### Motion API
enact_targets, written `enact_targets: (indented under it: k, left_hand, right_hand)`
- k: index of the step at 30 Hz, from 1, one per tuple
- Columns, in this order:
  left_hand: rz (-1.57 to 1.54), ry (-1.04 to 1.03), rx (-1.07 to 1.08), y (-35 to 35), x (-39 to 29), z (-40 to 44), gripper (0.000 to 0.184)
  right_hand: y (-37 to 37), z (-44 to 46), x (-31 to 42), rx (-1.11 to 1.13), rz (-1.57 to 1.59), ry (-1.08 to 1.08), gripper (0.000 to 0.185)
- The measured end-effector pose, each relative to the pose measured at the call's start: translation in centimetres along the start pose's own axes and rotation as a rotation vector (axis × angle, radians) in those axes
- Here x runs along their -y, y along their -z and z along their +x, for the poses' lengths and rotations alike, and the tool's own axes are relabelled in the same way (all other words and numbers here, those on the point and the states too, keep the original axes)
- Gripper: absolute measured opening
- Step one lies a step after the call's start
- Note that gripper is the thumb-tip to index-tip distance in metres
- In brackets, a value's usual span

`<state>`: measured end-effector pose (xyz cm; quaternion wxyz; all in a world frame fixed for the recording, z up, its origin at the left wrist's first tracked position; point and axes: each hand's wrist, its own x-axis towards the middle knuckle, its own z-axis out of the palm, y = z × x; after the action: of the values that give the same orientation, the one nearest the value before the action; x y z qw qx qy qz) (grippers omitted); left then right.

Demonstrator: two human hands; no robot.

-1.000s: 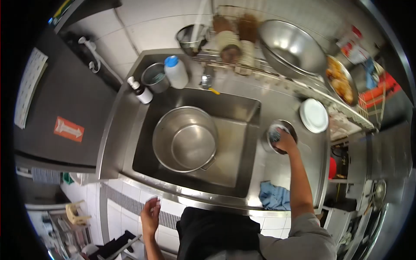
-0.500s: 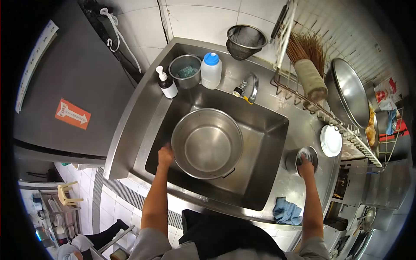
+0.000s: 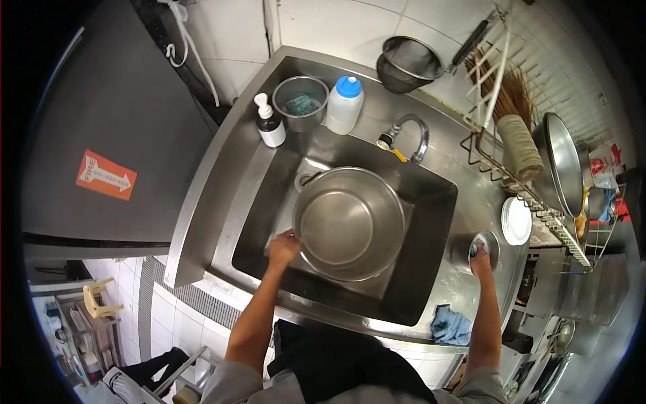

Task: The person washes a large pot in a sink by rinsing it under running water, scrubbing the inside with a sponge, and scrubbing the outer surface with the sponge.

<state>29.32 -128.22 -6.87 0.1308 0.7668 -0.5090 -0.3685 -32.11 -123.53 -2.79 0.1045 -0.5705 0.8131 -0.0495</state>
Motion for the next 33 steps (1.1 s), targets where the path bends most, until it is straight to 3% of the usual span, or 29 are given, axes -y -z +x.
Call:
enact_targets:
  k: [2, 4, 8, 10, 12, 14, 17, 20, 22, 23, 25, 28, 30, 33]
  left_hand:
    - [-0.029, 0.012, 0.082, -2.0, 0.8, -0.9, 0.042]
    - [-0.559, 0.093, 0.248, -4.0, 1.6, -1.9, 0.048]
    - [-0.296, 0.151, 0.361, -3.2, 0.3, -4.4, 0.052]
    - [-0.213, 0.017, 0.089, -2.5, 1.7, -4.7, 0.055]
    - [-0.197, -0.038, 0.040, 0.5, 2.4, -5.1, 0.055]
    - [-0.177, -0.099, -0.010, 3.6, 3.1, -5.8, 0.056]
    - [-0.344, -0.079, -0.118, 6.1, 4.7, -7.9, 0.047]
    - [-0.454, -0.158, -0.295, 6.4, 5.5, -9.7, 0.036]
    - [-0.229, -0.305, -0.401, 6.2, 5.3, -10.6, 0.027]
    - [-0.246, -0.285, -0.388, 6.4, 4.1, -11.0, 0.022]
    - [-0.226, -0.322, -0.449, 6.3, 4.1, -10.9, 0.022]
    - [-0.292, -0.313, -0.495, 6.2, 4.8, -10.9, 0.022]
    - [-0.391, -0.260, -0.486, 6.0, 5.1, -10.9, 0.021]
    - [-0.395, -0.260, -0.451, 6.1, 5.5, -11.0, 0.020]
  right_hand:
    - [0.7, 0.7, 0.7, 0.085, -0.007, -0.002, 0.049]
    - [1.3, 0.5, 1.6, 0.078, -0.022, -0.099, 0.056]
    - [5.5, 0.2, 1.6, 0.058, -0.091, -0.187, 0.074]
    - [8.8, -0.7, 4.1, 0.021, -0.069, -0.208, 0.072]
    - [11.7, -2.3, 7.0, -0.208, 0.078, 0.030, 0.062]
    - [13.8, -3.4, 10.4, -0.236, 0.153, 0.125, 0.061]
    - [15.7, -5.7, 17.6, 0.058, 0.636, 0.052, 0.057]
    - [9.3, -6.3, 21.6, 0.254, 0.466, 0.263, 0.055]
    - [2.5, -6.3, 26.2, 0.304, 0.419, 0.586, 0.054]
    - [-1.0, -6.0, 28.4, 0.388, 0.420, 0.689, 0.056]
    - [-6.6, -5.2, 33.5, 0.390, 0.412, 0.759, 0.053]
    - [-11.4, -0.9, 38.0, 0.227, 0.329, 0.777, 0.048]
    - [-13.3, 3.6, 37.9, 0.014, 0.292, 0.664, 0.044]
    - [-11.1, 7.8, 33.3, -0.068, 0.021, 0.423, 0.046]
